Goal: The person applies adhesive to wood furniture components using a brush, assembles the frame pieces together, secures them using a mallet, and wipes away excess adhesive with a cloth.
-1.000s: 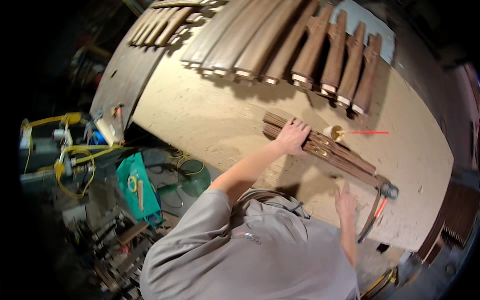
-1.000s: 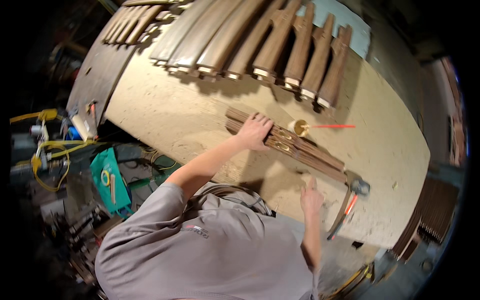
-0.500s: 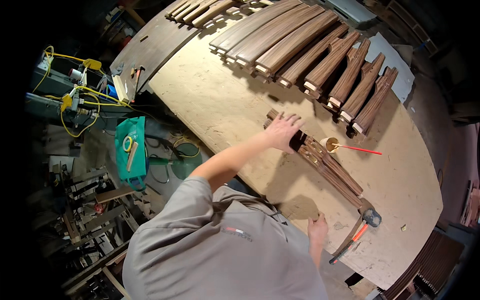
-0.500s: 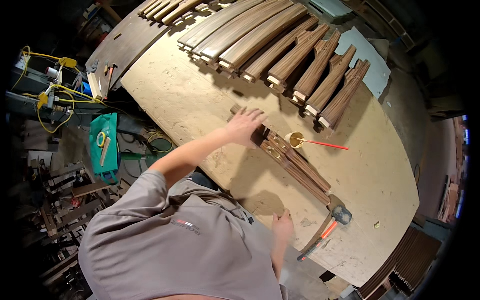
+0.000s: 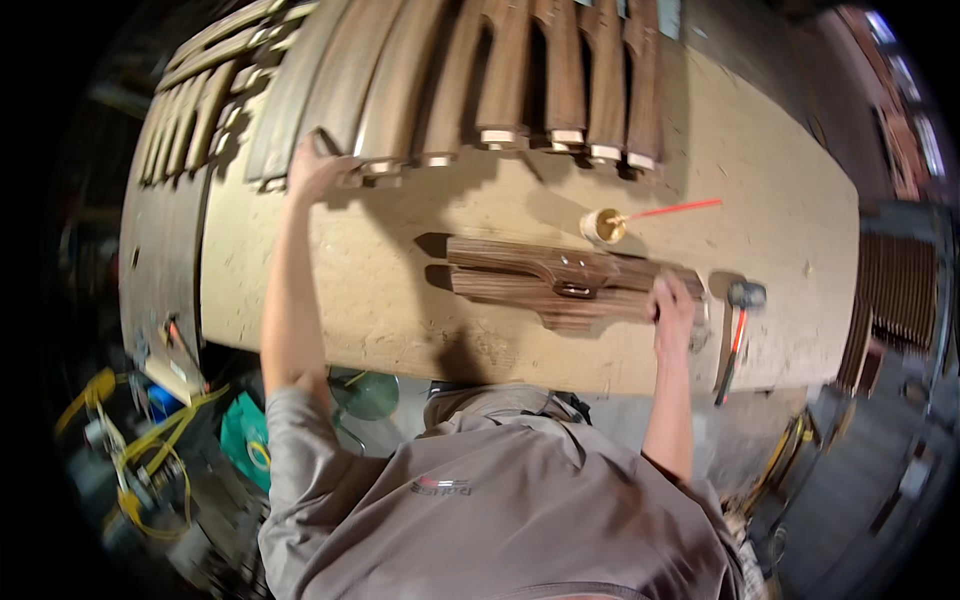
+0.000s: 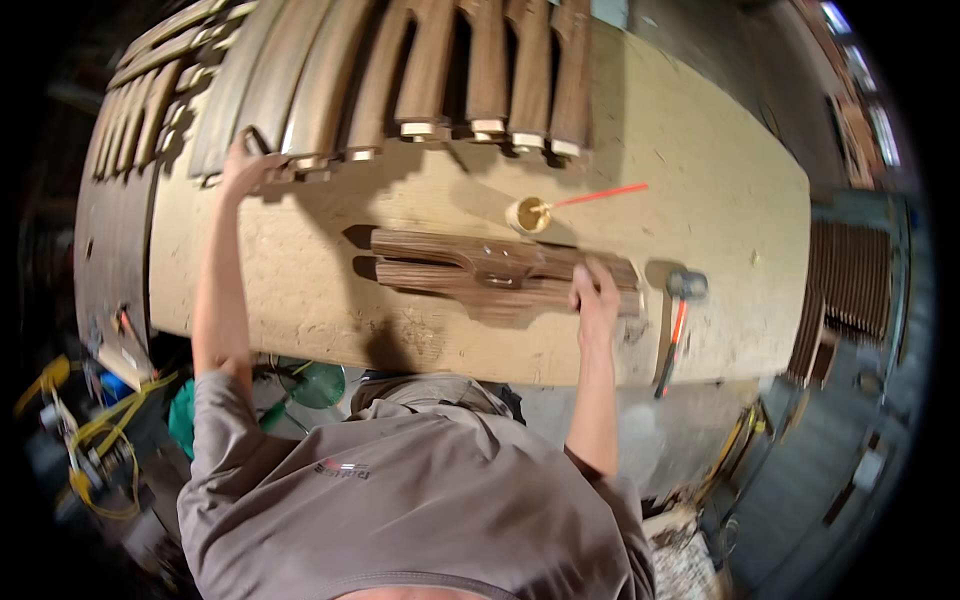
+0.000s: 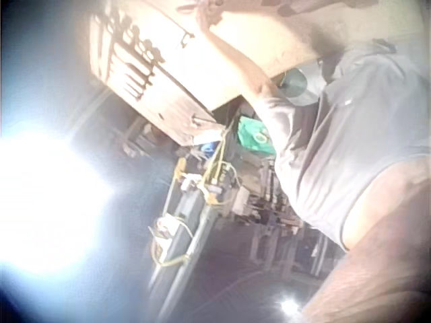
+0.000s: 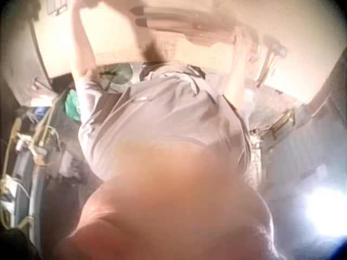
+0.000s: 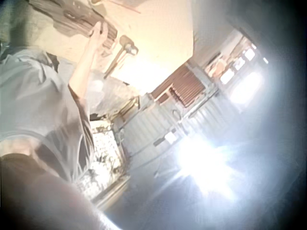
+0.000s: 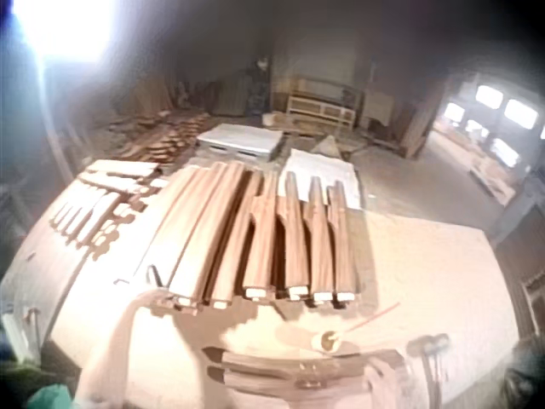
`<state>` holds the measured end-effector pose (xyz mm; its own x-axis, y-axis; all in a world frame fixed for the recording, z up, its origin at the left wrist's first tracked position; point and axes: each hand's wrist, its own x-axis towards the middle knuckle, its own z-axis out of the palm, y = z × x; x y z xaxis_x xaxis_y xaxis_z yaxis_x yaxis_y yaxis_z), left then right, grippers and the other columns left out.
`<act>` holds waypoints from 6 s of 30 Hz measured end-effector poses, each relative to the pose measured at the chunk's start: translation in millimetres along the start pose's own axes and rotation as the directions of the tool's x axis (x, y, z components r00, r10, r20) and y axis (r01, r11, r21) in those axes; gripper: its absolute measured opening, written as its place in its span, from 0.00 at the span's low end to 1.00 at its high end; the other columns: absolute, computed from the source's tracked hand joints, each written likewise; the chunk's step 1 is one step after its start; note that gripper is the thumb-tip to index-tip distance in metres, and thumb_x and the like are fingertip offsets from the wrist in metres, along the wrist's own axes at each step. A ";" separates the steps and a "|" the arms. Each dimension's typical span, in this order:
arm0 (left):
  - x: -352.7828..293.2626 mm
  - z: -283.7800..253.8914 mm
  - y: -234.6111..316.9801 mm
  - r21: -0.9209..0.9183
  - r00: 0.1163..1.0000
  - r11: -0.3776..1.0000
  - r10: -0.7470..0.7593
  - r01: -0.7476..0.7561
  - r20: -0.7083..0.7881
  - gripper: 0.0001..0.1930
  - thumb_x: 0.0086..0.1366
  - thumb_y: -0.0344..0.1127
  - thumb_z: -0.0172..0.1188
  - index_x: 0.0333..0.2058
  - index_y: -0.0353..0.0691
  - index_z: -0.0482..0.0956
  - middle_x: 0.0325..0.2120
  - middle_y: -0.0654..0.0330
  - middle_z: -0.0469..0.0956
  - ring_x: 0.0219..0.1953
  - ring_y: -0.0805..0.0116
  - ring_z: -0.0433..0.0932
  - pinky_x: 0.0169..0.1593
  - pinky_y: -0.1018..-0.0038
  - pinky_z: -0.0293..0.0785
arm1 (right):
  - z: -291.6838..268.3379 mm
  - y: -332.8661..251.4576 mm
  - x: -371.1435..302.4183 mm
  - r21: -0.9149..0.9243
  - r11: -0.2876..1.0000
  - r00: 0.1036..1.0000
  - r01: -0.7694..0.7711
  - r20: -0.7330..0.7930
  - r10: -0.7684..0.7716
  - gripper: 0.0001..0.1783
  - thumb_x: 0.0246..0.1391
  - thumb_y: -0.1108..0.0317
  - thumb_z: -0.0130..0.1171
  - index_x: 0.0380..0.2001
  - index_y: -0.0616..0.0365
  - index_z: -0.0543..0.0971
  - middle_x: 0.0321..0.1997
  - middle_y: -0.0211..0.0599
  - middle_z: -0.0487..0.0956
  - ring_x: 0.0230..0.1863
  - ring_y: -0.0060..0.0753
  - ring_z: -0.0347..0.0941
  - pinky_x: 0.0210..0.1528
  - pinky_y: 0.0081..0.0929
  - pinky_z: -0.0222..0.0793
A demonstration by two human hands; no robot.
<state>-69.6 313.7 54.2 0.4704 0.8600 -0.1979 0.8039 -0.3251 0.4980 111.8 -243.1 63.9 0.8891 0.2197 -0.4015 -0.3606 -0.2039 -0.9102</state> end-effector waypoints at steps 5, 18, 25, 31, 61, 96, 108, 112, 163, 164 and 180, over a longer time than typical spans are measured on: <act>16.0 -5.1 -1.7 -0.005 0.973 0.993 0.113 -0.114 0.200 0.58 0.35 0.46 0.77 0.63 0.30 0.55 0.43 0.46 0.77 0.45 0.56 0.77 0.47 0.66 0.73 | 33.0 -19.6 59.5 0.189 0.979 0.996 -0.080 -0.034 0.088 0.16 0.55 0.65 0.61 0.44 0.63 0.75 0.19 0.20 0.66 0.17 0.12 0.58 0.17 0.15 0.52; -111.8 -2.1 -32.4 0.170 1.000 0.985 0.018 -0.017 0.000 0.49 0.38 0.41 0.70 0.60 0.30 0.59 0.54 0.43 0.68 0.56 0.49 0.67 0.58 0.61 0.65 | 51.0 -32.2 70.7 -0.565 0.637 0.817 0.525 0.126 -0.563 0.07 0.50 0.69 0.60 0.30 0.60 0.75 0.21 0.41 0.77 0.22 0.33 0.75 0.28 0.27 0.70; -149.0 8.7 -87.3 -0.426 0.943 0.883 -0.052 0.197 0.330 0.41 0.48 0.46 0.72 0.56 0.29 0.66 0.38 0.50 0.79 0.35 0.66 0.80 0.38 0.73 0.76 | 28.3 -38.2 63.6 -0.492 0.621 0.762 0.610 0.150 -0.630 0.05 0.55 0.70 0.56 0.29 0.60 0.75 0.20 0.35 0.75 0.21 0.24 0.70 0.27 0.23 0.67; -111.0 17.4 -78.8 -0.793 0.884 0.406 -0.097 0.455 0.457 0.27 0.60 0.44 0.64 0.52 0.30 0.71 0.33 0.60 0.79 0.30 0.73 0.76 0.32 0.76 0.72 | 27.5 -15.6 83.4 -0.266 0.896 0.934 0.355 0.138 -0.329 0.07 0.57 0.68 0.55 0.28 0.58 0.70 0.19 0.30 0.74 0.19 0.20 0.68 0.22 0.19 0.64; -133.9 59.5 -57.6 -0.900 0.901 0.032 -0.010 0.434 0.434 0.24 0.56 0.39 0.67 0.46 0.33 0.69 0.38 0.55 0.77 0.40 0.66 0.77 0.45 0.70 0.73 | 266.5 1.9 -131.2 -0.252 0.776 0.758 0.578 0.517 -0.397 0.07 0.52 0.73 0.63 0.25 0.61 0.74 0.20 0.34 0.79 0.20 0.20 0.76 0.25 0.20 0.70; -111.8 101.3 -76.4 -0.293 0.644 -0.593 0.755 0.750 0.122 0.14 0.70 0.38 0.41 0.43 0.36 0.72 0.22 0.66 0.66 0.25 0.71 0.68 0.37 0.73 0.71 | 274.5 -4.8 -133.5 0.038 0.994 0.915 0.099 0.390 -0.106 0.11 0.58 0.68 0.58 0.28 0.61 0.69 0.20 0.37 0.78 0.18 0.21 0.72 0.20 0.19 0.69; -116.8 86.0 -78.1 -0.437 0.698 -0.571 0.682 0.695 0.217 0.14 0.69 0.41 0.44 0.42 0.36 0.72 0.22 0.65 0.67 0.25 0.71 0.68 0.36 0.73 0.72 | 272.0 -3.9 -127.9 -0.002 0.998 0.912 0.067 0.406 -0.061 0.10 0.58 0.69 0.58 0.28 0.61 0.70 0.21 0.36 0.77 0.19 0.21 0.73 0.21 0.20 0.70; -123.6 44.1 -107.9 -0.723 0.764 -0.284 0.396 0.629 0.509 0.26 0.66 0.58 0.45 0.38 0.38 0.73 0.22 0.61 0.69 0.25 0.69 0.70 0.31 0.74 0.73 | 234.6 -1.9 -115.3 -0.006 0.997 0.950 0.082 0.302 -0.076 0.10 0.58 0.69 0.57 0.27 0.60 0.69 0.21 0.36 0.76 0.18 0.23 0.72 0.20 0.21 0.69; -175.6 -7.6 -36.0 -0.155 0.921 0.913 0.352 -0.377 -0.167 0.46 0.34 0.37 0.71 0.56 0.38 0.61 0.41 0.45 0.71 0.42 0.45 0.73 0.45 0.58 0.73 | 307.2 -101.2 -67.1 -0.072 0.587 0.567 0.806 0.377 -0.732 0.08 0.48 0.75 0.64 0.31 0.63 0.76 0.30 0.41 0.80 0.27 0.28 0.76 0.32 0.23 0.72; -173.9 -5.2 -36.2 -0.178 0.929 0.914 0.342 -0.364 -0.140 0.47 0.34 0.36 0.71 0.57 0.37 0.61 0.41 0.40 0.71 0.44 0.41 0.73 0.47 0.56 0.72 | 309.0 -99.0 -62.3 -0.055 0.576 0.549 0.815 0.390 -0.739 0.07 0.48 0.74 0.65 0.30 0.62 0.76 0.29 0.40 0.80 0.26 0.27 0.76 0.30 0.22 0.71; -175.8 -4.3 -31.3 -0.176 0.930 0.913 0.353 -0.367 -0.105 0.47 0.34 0.36 0.70 0.57 0.39 0.61 0.42 0.43 0.70 0.43 0.43 0.73 0.46 0.57 0.73 | 312.0 -99.4 -65.4 -0.139 0.453 0.468 0.880 0.410 -0.783 0.07 0.46 0.76 0.65 0.27 0.61 0.75 0.25 0.39 0.79 0.23 0.33 0.76 0.27 0.25 0.71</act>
<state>-179.0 174.3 77.0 0.6830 0.7259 0.0805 0.4978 -0.5433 0.6760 1.5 60.5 148.8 0.5829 0.6534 0.4830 0.6586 -0.0318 -0.7518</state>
